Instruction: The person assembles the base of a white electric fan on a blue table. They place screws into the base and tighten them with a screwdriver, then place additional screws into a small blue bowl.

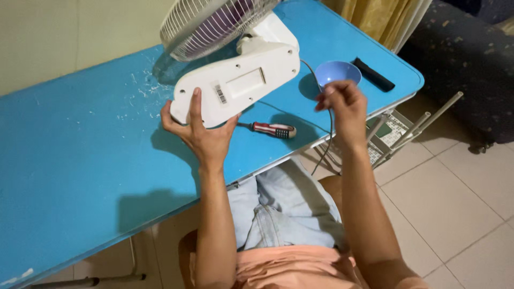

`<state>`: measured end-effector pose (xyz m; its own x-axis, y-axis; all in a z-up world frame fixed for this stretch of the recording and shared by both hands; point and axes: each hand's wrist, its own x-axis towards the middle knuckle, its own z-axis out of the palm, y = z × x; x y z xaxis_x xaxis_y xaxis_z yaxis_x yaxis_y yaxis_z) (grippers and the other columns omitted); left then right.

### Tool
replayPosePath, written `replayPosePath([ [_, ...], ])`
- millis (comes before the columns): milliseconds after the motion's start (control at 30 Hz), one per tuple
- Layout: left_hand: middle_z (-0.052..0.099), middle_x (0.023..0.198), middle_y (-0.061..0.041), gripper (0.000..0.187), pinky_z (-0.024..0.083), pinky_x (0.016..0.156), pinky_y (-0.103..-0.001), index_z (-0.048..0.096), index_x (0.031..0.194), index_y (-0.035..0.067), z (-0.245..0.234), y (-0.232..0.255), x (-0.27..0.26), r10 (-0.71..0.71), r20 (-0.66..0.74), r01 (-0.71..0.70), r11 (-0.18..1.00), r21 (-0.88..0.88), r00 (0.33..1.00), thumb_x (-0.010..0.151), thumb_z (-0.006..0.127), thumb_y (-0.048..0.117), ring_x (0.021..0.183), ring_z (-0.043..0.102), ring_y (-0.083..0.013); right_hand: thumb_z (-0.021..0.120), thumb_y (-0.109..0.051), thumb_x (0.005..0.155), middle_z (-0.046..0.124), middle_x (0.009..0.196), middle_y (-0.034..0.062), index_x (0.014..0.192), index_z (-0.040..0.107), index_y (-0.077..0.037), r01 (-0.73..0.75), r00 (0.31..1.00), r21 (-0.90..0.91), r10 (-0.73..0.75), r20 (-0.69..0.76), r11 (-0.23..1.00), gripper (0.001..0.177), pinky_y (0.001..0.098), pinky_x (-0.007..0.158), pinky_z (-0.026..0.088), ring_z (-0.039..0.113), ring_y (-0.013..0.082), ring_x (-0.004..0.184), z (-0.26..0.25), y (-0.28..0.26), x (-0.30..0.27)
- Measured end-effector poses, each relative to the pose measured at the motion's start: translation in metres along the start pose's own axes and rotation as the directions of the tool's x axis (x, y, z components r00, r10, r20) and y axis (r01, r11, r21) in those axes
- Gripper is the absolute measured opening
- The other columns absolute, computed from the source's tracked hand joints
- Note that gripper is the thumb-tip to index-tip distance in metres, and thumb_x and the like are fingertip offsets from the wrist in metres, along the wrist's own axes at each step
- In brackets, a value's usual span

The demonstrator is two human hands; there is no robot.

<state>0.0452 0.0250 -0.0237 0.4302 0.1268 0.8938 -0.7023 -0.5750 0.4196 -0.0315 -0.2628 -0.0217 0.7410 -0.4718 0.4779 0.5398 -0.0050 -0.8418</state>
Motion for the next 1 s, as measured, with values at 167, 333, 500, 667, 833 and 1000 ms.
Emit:
replayPosePath([
  [167, 0.020, 0.154, -0.021, 0.101, 0.042, 0.120, -0.059, 0.056, 0.150, 0.026, 0.005, 0.000, 0.001, 0.037, -0.034, -0.038, 0.999, -0.019, 0.999, 0.064, 0.110, 0.024, 0.147, 0.029, -0.0457, 0.063, -0.012, 0.105, 0.072, 0.107, 0.0125, 0.119, 0.066, 0.000, 0.127, 0.992, -0.371, -0.109, 0.069, 0.920, 0.018, 0.0369, 0.081, 0.058, 0.069, 0.0200, 0.094, -0.032, 0.001, 0.042],
  [333, 0.018, 0.155, -0.022, 0.104, 0.041, 0.119, -0.063, 0.057, 0.149, 0.025, 0.005, -0.003, -0.004, 0.067, -0.015, -0.067, 0.997, 0.034, 0.998, 0.059, 0.111, 0.026, 0.148, 0.026, -0.0478, 0.077, -0.016, 0.079, 0.073, 0.110, 0.0160, 0.113, 0.075, -0.009, 0.355, 0.933, -0.888, -0.057, 0.354, 0.291, 0.034, 0.0621, 0.098, 0.035, 0.062, 0.0356, 0.110, -0.049, 0.000, 0.045],
  [500, 0.016, 0.157, -0.023, 0.102, 0.044, 0.122, -0.063, 0.056, 0.151, 0.026, 0.006, -0.004, -0.007, 0.030, 0.002, -0.030, 1.000, 0.005, 1.000, 0.064, 0.110, 0.025, 0.151, 0.024, -0.0474, 0.067, -0.008, 0.087, 0.075, 0.108, 0.0126, 0.113, 0.078, -0.014, 0.267, 0.962, -0.948, 0.005, 0.272, 0.174, 0.029, 0.0638, 0.110, 0.028, 0.062, 0.0334, 0.115, -0.050, 0.007, 0.047],
  [667, 0.015, 0.157, -0.023, 0.103, 0.041, 0.121, -0.065, 0.056, 0.150, 0.025, 0.005, -0.006, -0.011, 0.034, -0.003, -0.034, 0.999, 0.014, 0.999, 0.064, 0.111, 0.026, 0.151, 0.023, -0.0478, 0.066, -0.006, 0.088, 0.075, 0.104, 0.0108, 0.110, 0.079, -0.015, 0.271, 0.955, -0.938, 0.065, 0.291, 0.214, 0.028, 0.0608, 0.112, 0.030, 0.064, 0.0316, 0.108, -0.050, -0.007, 0.028],
  [833, 0.011, 0.160, -0.025, 0.103, 0.038, 0.124, -0.065, 0.052, 0.152, 0.028, 0.002, -0.003, -0.009, 0.032, 0.037, -0.034, 0.999, 0.036, 0.999, 0.066, 0.107, 0.021, 0.154, 0.018, -0.0502, 0.069, -0.009, 0.086, 0.074, 0.105, 0.0129, 0.110, 0.077, -0.010, 0.331, 0.925, -0.876, 0.061, 0.374, 0.352, 0.025, 0.0563, 0.115, 0.029, 0.066, 0.0312, 0.103, -0.036, -0.033, 0.001],
  [1000, 0.011, 0.159, -0.027, 0.101, 0.033, 0.118, -0.066, 0.045, 0.148, 0.026, -0.004, 0.002, -0.015, -0.008, 0.084, -0.007, 0.983, 0.181, 0.996, 0.067, 0.105, 0.020, 0.150, 0.020, -0.0520, 0.066, -0.008, 0.090, 0.072, 0.112, 0.0109, 0.120, 0.072, -0.010, 0.311, 0.937, -0.837, 0.003, 0.349, 0.451, 0.030, 0.0538, 0.117, 0.028, 0.065, 0.0300, 0.108, -0.011, -0.052, -0.013],
])
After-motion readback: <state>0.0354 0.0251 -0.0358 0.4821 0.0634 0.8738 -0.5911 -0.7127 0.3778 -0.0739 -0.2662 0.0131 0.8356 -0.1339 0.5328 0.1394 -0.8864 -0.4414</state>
